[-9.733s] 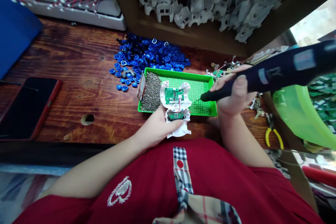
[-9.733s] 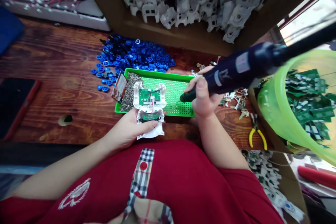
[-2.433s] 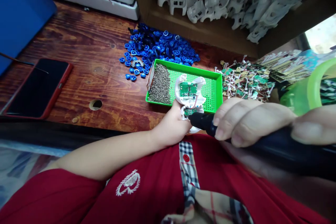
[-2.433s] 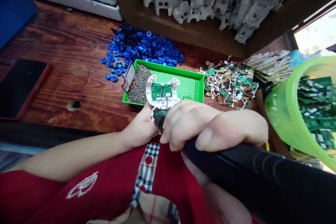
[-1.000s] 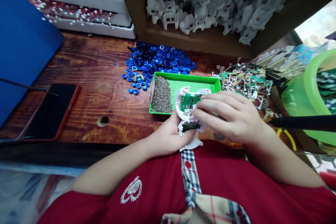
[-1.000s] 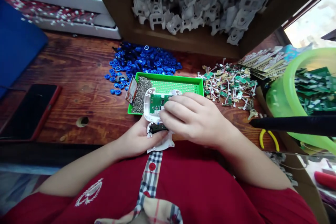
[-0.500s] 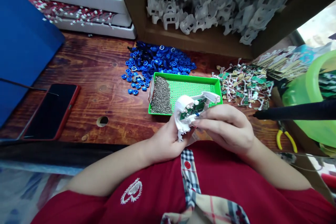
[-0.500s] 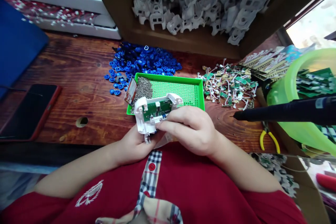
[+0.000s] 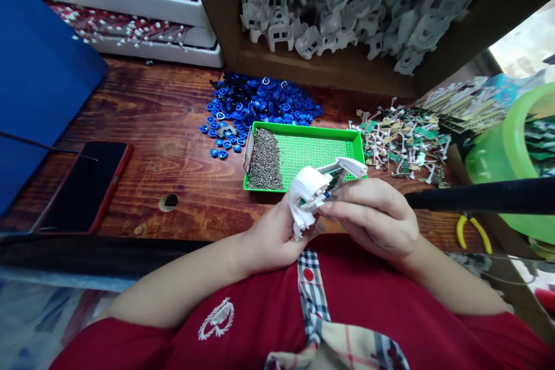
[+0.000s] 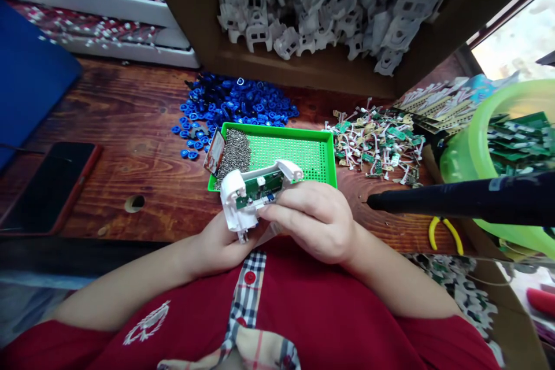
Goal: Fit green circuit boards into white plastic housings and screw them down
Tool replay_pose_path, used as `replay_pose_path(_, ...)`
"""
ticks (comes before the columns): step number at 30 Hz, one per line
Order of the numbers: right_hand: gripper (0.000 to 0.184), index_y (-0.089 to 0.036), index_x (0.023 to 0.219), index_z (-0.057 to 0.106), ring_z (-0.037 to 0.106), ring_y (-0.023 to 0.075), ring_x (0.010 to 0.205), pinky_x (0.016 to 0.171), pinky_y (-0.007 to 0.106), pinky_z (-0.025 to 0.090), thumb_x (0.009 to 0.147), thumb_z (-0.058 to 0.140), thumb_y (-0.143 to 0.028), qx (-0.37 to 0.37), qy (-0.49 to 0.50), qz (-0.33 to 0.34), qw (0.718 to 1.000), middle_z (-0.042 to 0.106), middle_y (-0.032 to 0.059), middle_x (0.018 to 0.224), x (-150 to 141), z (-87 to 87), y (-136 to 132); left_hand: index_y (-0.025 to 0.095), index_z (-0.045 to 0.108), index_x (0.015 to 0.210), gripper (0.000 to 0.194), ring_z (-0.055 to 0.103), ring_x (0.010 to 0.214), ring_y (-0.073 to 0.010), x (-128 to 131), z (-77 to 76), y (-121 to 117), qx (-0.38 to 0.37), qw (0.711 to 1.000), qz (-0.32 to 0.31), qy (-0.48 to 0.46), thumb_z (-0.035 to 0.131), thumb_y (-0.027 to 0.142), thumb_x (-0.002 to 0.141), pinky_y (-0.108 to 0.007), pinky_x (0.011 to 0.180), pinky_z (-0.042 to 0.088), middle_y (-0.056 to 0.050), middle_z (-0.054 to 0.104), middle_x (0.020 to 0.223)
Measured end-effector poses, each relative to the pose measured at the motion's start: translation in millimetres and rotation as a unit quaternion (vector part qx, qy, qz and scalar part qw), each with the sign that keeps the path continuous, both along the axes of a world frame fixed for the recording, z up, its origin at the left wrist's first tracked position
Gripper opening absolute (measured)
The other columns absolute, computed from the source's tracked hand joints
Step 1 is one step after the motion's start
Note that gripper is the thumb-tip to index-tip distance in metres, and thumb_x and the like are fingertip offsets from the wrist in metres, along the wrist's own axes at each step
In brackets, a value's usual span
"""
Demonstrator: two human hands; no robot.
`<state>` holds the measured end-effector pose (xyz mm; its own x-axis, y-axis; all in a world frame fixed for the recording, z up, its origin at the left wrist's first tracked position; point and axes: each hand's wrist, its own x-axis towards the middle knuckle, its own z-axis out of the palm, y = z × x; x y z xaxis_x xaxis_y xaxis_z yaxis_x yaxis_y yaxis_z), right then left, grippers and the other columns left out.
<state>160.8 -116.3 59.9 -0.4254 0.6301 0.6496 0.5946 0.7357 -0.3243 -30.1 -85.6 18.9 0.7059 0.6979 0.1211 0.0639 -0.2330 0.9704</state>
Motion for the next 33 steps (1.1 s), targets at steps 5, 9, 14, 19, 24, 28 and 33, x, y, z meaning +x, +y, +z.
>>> replay_pose_path(5, 0.023, -0.016, 0.102, 0.062, 0.058, 0.0116, 0.083, 0.072, 0.025, 0.051, 0.081, 0.057, -0.007, -0.013, 0.003, -0.010, 1.000, 0.060, 0.0046, 0.089, -1.4, 6.3, -3.5, 0.018, 0.054, 0.104, 0.031, 0.058, 0.097, -0.0269, -2.3, 1.6, 0.0, 0.032, 0.999, -0.014, 0.007, 0.056, 0.013, 0.073, -0.043, 0.089, 0.047, -0.010, 0.062, 0.099)
replay_pose_path(9, 0.020, -0.017, 0.096, 0.063, 0.059, 0.0098, 0.080, 0.072, 0.022, 0.053, 0.081, 0.055, -0.006, -0.034, 0.021, -0.009, 0.999, 0.062, 0.0035, 0.086, -4.8, 7.8, -2.2, 0.018, 0.054, 0.105, 0.037, 0.057, 0.096, -0.0260, -5.1, -0.2, -1.1, 0.027, 0.999, -0.019, 0.021, 0.057, 0.009, 0.069, -0.041, 0.088, 0.047, -0.009, 0.061, 0.097)
replay_pose_path(14, 0.020, -0.019, 0.096, 0.063, 0.060, 0.0102, 0.079, 0.071, 0.022, 0.053, 0.081, 0.057, -0.009, -0.055, 0.070, -0.020, 0.996, 0.062, 0.0024, 0.084, -2.4, 0.1, 1.9, 0.018, 0.051, 0.111, 0.041, 0.056, 0.099, -0.0264, -3.0, -1.2, 0.0, 0.039, 0.998, -0.022, 0.049, 0.057, 0.010, 0.071, -0.042, 0.091, 0.045, -0.010, 0.060, 0.101)
replay_pose_path(19, 0.027, -0.022, 0.104, 0.056, 0.058, 0.0121, 0.092, 0.082, 0.025, 0.052, 0.079, 0.060, -0.012, -0.151, 0.134, -0.043, 0.979, 0.059, 0.0041, 0.095, 10.0, -12.0, -5.0, 0.017, 0.040, 0.125, 0.046, 0.051, 0.114, -0.0264, 5.5, 5.2, 1.3, 0.034, 0.997, 0.051, 0.053, 0.053, 0.017, 0.081, -0.041, 0.102, 0.038, -0.013, 0.054, 0.122)
replay_pose_path(24, 0.073, -0.022, 0.132, 0.025, 0.056, 0.0187, 0.107, 0.090, 0.035, 0.051, 0.076, 0.067, -0.040, -0.324, 0.324, -0.123, 0.880, 0.048, 0.0135, 0.119, 4.3, -37.5, -14.3, 0.012, 0.028, 0.133, 0.057, 0.047, 0.120, -0.0300, 22.2, 9.4, 5.9, 0.051, 0.986, 0.064, 0.143, 0.051, 0.020, 0.082, -0.047, 0.103, 0.036, -0.019, 0.047, 0.128)
replay_pose_path(28, 0.078, -0.016, 0.133, 0.030, 0.051, 0.0243, 0.116, 0.098, 0.042, 0.046, 0.072, 0.068, -0.048, -0.359, 0.280, -0.159, 0.876, 0.046, 0.0170, 0.128, -0.6, -37.7, -14.8, 0.012, 0.031, 0.134, 0.060, 0.034, 0.130, -0.0349, 41.8, 18.9, 8.9, 0.172, 0.964, -0.076, 0.185, 0.054, 0.022, 0.079, -0.052, 0.107, 0.031, -0.021, 0.036, 0.136)
replay_pose_path(33, 0.084, -0.015, 0.134, 0.034, 0.052, 0.0223, 0.115, 0.098, 0.036, 0.047, 0.067, 0.071, -0.049, -0.078, 0.180, -0.233, 0.953, 0.051, 0.0133, 0.125, 45.1, -54.0, -44.0, 0.023, 0.001, 0.145, 0.086, 0.044, 0.127, -0.0300, 48.4, 30.6, 18.1, 0.140, 0.945, -0.242, 0.169, 0.059, 0.027, 0.081, -0.051, 0.105, 0.037, -0.019, 0.036, 0.142)
